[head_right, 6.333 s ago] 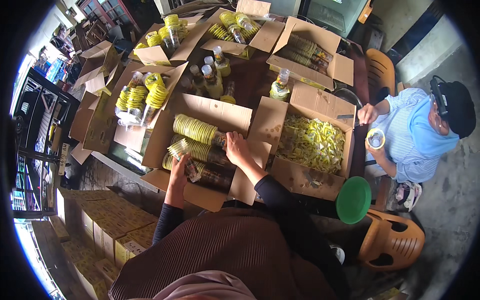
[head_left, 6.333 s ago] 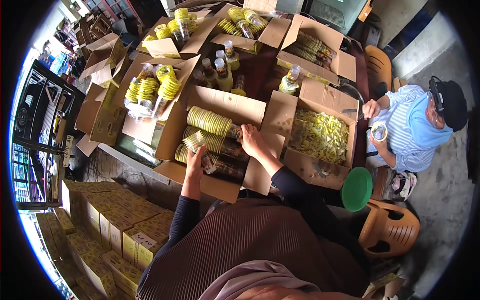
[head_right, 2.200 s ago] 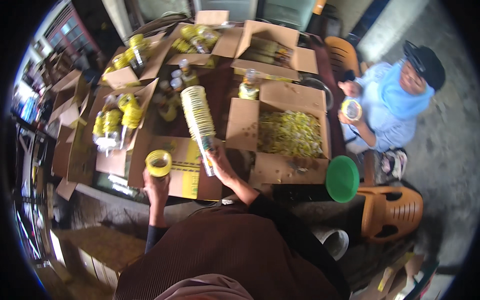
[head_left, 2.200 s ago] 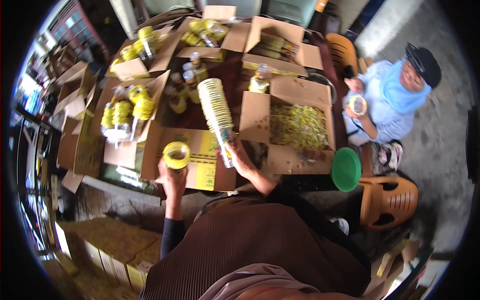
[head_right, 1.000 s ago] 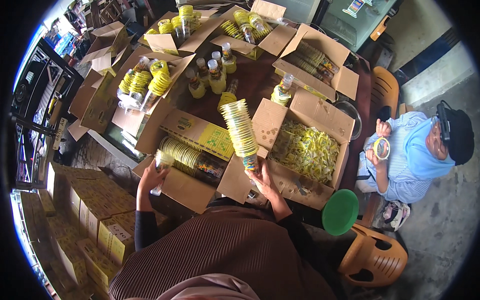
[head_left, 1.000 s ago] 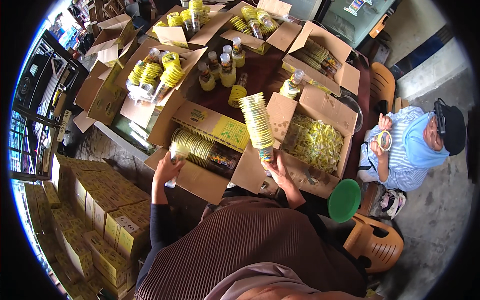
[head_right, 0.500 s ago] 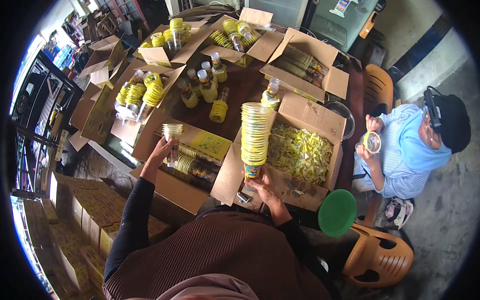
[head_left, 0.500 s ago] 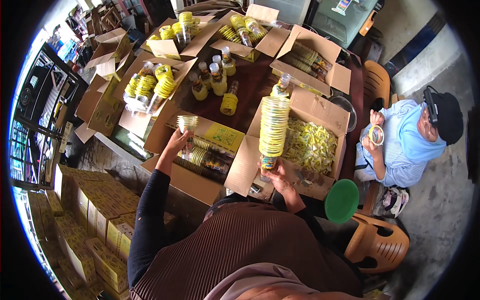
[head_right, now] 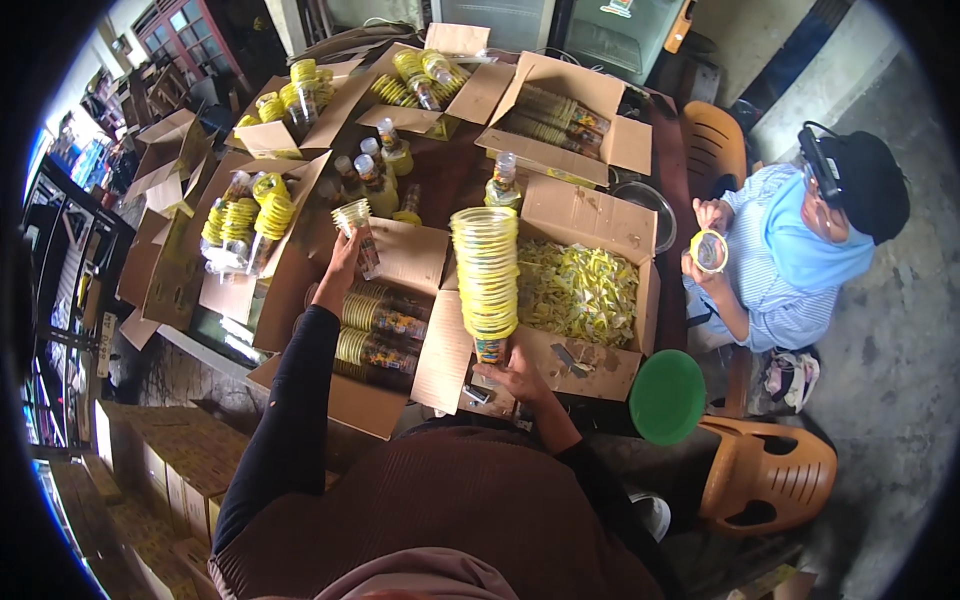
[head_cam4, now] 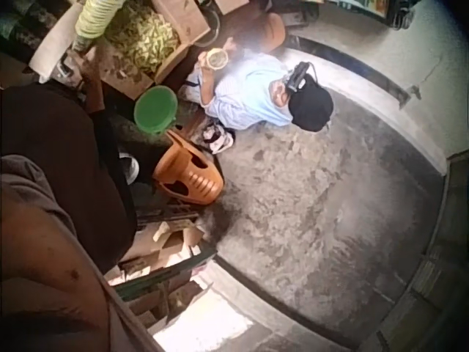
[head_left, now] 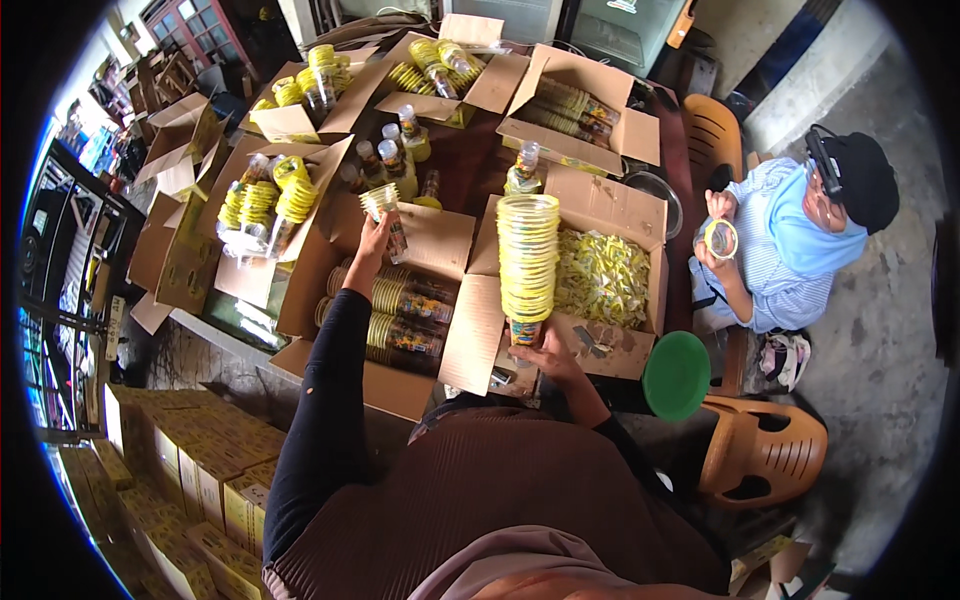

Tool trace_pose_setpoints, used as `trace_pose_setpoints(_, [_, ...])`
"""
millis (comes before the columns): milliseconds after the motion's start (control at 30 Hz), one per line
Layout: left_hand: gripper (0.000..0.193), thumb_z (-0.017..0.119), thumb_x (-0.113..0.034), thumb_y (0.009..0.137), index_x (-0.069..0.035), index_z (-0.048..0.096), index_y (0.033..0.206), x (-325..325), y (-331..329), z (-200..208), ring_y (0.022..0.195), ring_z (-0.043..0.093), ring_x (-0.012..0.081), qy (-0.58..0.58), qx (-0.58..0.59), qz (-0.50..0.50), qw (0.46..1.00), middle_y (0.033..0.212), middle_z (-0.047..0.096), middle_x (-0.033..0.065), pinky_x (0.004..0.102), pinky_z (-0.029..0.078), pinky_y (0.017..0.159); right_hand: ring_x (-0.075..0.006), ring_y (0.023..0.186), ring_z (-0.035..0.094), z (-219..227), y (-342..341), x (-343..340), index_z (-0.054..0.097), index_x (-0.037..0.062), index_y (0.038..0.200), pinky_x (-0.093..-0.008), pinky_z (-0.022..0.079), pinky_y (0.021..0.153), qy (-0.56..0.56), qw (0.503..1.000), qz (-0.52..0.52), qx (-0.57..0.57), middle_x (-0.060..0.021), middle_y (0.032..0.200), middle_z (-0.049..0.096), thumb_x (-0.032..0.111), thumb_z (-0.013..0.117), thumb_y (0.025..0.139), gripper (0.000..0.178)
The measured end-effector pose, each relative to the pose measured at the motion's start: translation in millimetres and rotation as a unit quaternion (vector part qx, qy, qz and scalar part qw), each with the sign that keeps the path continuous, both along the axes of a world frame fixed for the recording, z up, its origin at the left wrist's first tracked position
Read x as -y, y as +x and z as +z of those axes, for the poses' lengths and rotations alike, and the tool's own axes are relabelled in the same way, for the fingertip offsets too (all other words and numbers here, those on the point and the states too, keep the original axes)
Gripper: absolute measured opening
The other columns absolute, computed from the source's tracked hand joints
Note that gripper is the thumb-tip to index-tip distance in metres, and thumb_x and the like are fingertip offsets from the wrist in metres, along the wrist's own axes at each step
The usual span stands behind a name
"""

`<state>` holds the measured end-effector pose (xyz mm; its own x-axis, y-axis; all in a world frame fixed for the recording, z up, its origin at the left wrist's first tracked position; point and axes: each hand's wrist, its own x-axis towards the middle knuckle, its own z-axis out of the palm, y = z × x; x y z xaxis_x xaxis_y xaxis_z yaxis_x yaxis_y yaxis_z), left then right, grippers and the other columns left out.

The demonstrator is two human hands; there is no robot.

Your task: The person places lids onto plastic jars containing yellow snack items and then stacks the closed jars into cardboard boxes.

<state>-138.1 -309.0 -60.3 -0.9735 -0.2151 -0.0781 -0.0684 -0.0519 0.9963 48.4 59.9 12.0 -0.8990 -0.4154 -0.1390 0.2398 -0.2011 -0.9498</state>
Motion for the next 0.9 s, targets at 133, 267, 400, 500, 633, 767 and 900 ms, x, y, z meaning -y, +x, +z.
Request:
trace_pose_setpoints(133, [0.034, 0.059, -0.031, 0.093, -0.004, 0.052, 0.113, -19.0, 2.8, 25.1, 0.091, 0.058, 0.0127, -0.008, -0.061, 0.002, 0.998, 0.103, 0.063, 0.0054, 0.0294, 0.047, 0.075, -0.0154, 0.113, 0.047, -7.4, -8.6, 4.6, 0.031, 0.0012, 0.136, -0.0313, 0.043, 0.095, 0.025, 1.0, 0.001, -0.012, -0.0088, 0.122, 0.048, 0.007, 0.076, 0.077, 0.074])
trace_pose_setpoints(267, [0.051, 0.053, -0.038, 0.097, -0.002, 0.043, 0.132, -30.9, 25.7, 90.0, 0.111, 0.059, 0.0233, 0.092, -0.152, -0.068, 0.982, 0.124, 0.059, 0.0132, 0.0328, 0.05, 0.085, -0.0228, 0.116, 0.045, -9.4, -15.8, 22.3, 0.027, 0.0003, 0.138, -0.0352, 0.038, 0.1, 0.081, 0.992, -0.046, -0.084, -0.0142, 0.124, 0.047, 0.008, 0.074, 0.077, 0.077])
trace_pose_setpoints(400, [0.056, 0.059, -0.038, 0.094, -0.002, 0.042, 0.134, -36.0, 33.0, 165.5, 0.11, 0.06, 0.0236, 0.057, -0.179, -0.104, 0.977, 0.125, 0.06, 0.0125, 0.0362, 0.046, 0.094, -0.0265, 0.112, 0.048, -22.9, -29.8, 34.9, 0.029, -0.0002, 0.133, -0.0379, 0.041, 0.094, 0.187, 0.963, -0.012, -0.195, -0.0182, 0.119, 0.048, 0.009, 0.074, 0.075, 0.074])
trace_pose_setpoints(500, [0.042, 0.06, -0.024, 0.094, -0.001, 0.046, 0.126, -23.5, 37.8, 170.5, 0.099, 0.064, 0.0218, -0.022, -0.142, -0.074, 0.987, 0.117, 0.063, 0.0089, 0.0359, 0.05, 0.087, -0.0259, 0.108, 0.05, -3.0, -33.0, 56.3, 0.032, 0.0, 0.13, -0.0379, 0.042, 0.091, 0.208, 0.958, 0.033, -0.194, -0.0158, 0.113, 0.049, 0.007, 0.073, 0.075, 0.069])
trace_pose_setpoints(633, [0.044, 0.067, -0.016, 0.086, 0.001, 0.046, 0.121, -30.2, 53.8, 182.1, 0.085, 0.067, 0.0253, -0.324, -0.301, -0.027, 0.897, 0.095, 0.065, 0.0204, 0.0343, 0.051, 0.074, -0.0251, 0.118, 0.045, -4.6, -40.7, 74.9, 0.03, 0.0019, 0.132, -0.0371, 0.036, 0.1, 0.2, 0.968, 0.093, -0.118, -0.0161, 0.121, 0.046, 0.007, 0.073, 0.075, 0.071])
trace_pose_setpoints(767, [0.033, 0.066, -0.019, 0.089, 0.001, 0.053, 0.111, 2.2, 73.0, 175.6, 0.075, 0.06, 0.0159, -0.2, -0.213, 0.037, 0.956, 0.088, 0.066, 0.0091, 0.0301, 0.05, 0.07, -0.0231, 0.098, 0.055, -3.2, -51.5, 91.4, 0.028, 0.001, 0.13, -0.0367, 0.048, 0.081, 0.232, 0.958, 0.106, -0.132, -0.0127, 0.101, 0.049, -0.003, 0.068, 0.076, 0.067])
trace_pose_setpoints(900, [0.038, 0.066, -0.027, 0.091, 0.0, 0.053, 0.115, 49.3, 108.0, 157.3, 0.085, 0.061, 0.0145, -0.191, -0.193, 0.198, 0.942, 0.101, 0.065, 0.0107, 0.0309, 0.051, 0.07, -0.0277, 0.095, 0.059, -24.4, -82.0, 111.6, 0.034, 0.0006, 0.128, -0.038, 0.048, 0.08, 0.329, 0.916, 0.119, -0.195, -0.0157, 0.103, 0.053, 0.007, 0.068, 0.072, 0.065])
